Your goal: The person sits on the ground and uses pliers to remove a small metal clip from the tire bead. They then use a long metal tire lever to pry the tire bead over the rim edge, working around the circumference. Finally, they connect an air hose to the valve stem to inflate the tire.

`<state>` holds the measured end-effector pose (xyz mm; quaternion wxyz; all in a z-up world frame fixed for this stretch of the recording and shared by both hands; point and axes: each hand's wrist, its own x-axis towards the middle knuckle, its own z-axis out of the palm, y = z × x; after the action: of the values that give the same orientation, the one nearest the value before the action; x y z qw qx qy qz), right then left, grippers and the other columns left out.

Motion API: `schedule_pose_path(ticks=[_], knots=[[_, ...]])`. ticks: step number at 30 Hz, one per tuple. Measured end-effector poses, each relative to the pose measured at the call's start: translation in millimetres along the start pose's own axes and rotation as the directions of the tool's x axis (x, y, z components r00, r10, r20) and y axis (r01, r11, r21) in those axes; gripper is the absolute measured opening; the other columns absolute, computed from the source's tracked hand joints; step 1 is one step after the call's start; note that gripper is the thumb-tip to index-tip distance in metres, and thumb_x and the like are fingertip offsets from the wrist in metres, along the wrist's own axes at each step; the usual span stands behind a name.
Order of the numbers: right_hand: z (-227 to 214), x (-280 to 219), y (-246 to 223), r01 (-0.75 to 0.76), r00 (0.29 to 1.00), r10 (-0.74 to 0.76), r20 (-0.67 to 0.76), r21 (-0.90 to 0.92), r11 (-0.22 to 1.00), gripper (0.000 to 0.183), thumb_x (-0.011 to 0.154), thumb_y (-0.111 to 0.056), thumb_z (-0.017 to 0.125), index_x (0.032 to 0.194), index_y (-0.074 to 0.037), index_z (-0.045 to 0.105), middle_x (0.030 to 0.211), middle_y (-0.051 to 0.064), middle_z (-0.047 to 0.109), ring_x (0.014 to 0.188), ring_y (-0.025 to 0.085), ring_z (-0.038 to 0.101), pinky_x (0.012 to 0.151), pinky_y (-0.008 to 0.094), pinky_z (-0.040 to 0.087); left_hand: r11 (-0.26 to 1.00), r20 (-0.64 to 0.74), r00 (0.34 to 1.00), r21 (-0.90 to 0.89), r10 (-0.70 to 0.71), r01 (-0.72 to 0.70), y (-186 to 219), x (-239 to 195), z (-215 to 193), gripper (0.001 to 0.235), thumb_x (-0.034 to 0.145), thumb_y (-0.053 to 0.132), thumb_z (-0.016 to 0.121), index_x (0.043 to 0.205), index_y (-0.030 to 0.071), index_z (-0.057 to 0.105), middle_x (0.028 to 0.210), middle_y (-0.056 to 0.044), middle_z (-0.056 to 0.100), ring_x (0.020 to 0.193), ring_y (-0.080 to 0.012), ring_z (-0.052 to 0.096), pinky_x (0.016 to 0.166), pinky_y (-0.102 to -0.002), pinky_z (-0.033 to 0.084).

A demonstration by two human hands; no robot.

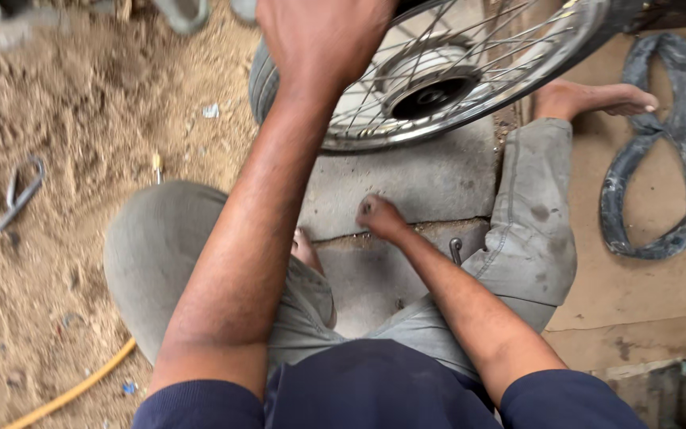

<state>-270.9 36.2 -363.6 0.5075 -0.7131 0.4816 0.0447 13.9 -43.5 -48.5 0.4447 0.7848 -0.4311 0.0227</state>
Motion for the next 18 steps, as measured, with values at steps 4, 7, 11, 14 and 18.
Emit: schedule_pose_path(ticks=[4, 7, 11, 14, 18], knots=[[-36, 32, -13, -0.059, 0.991, 0.119, -0.068, 0.57, 0.82, 0.011, 0.086, -0.009, 0.075, 0.094, -0.008, 0.067, 0.076, 0.001, 0.066, 0.061, 0.01, 0.057, 0.056, 0.028, 0.048, 0.99, 0.08, 0.991, -0.101, 0.106, -0.098, 23, 2, -37, 0.067, 0.082, 0.072, 0.076, 0.089, 0.006, 0.076, 0.075, -0.015, 0.073, 0.073, -0.0338, 0.072, 0.067, -0.051, 0.054], [-55, 48, -27, 0.051, 0.978, 0.108, -0.179, 0.706, 0.707, 0.014, 0.086, -0.009, 0.077, 0.098, -0.008, 0.07, 0.078, -0.001, 0.067, 0.063, 0.008, 0.06, 0.058, 0.026, 0.052, 0.965, 0.15, 0.963, -0.17, 0.224, -0.198, 29, 0, -56, 0.076, 0.08, 0.077, 0.081, 0.108, 0.007, 0.074, 0.091, -0.014, 0.076, 0.086, -0.0332, 0.073, 0.074, -0.051, 0.055], [-74, 58, -50, 0.067, 0.939, 0.178, -0.294, 0.665, 0.744, 0.011, 0.091, -0.017, 0.073, 0.098, -0.009, 0.073, 0.084, 0.0, 0.075, 0.062, 0.007, 0.063, 0.057, 0.025, 0.054, 0.967, 0.127, 0.959, -0.061, 0.253, -0.247, 33, 3, -51, 0.082, 0.073, 0.074, 0.093, 0.118, 0.01, 0.071, 0.102, -0.012, 0.075, 0.094, -0.0335, 0.073, 0.08, -0.049, 0.055], [-74, 69, -63, 0.096, 0.914, 0.104, -0.392, 0.459, 0.883, 0.013, 0.093, -0.018, 0.068, 0.102, -0.01, 0.073, 0.087, 0.0, 0.077, 0.062, 0.008, 0.064, 0.058, 0.026, 0.053, 0.972, 0.144, 0.963, -0.086, 0.228, -0.218, 32, 6, -48, 0.079, 0.072, 0.069, 0.095, 0.119, 0.011, 0.071, 0.103, -0.01, 0.076, 0.098, -0.0329, 0.074, 0.086, -0.048, 0.056], [-72, 87, -64, 0.125, 0.859, -0.056, -0.508, 0.103, 0.987, 0.018, 0.097, -0.021, 0.067, 0.098, -0.004, 0.073, 0.08, 0.009, 0.075, 0.066, 0.017, 0.067, 0.066, 0.034, 0.054, 0.978, 0.132, 0.973, -0.108, 0.191, -0.178, 33, 8, -44, 0.085, 0.067, 0.069, 0.095, 0.123, 0.01, 0.069, 0.105, -0.009, 0.076, 0.097, -0.028, 0.074, 0.086, -0.045, 0.056]])
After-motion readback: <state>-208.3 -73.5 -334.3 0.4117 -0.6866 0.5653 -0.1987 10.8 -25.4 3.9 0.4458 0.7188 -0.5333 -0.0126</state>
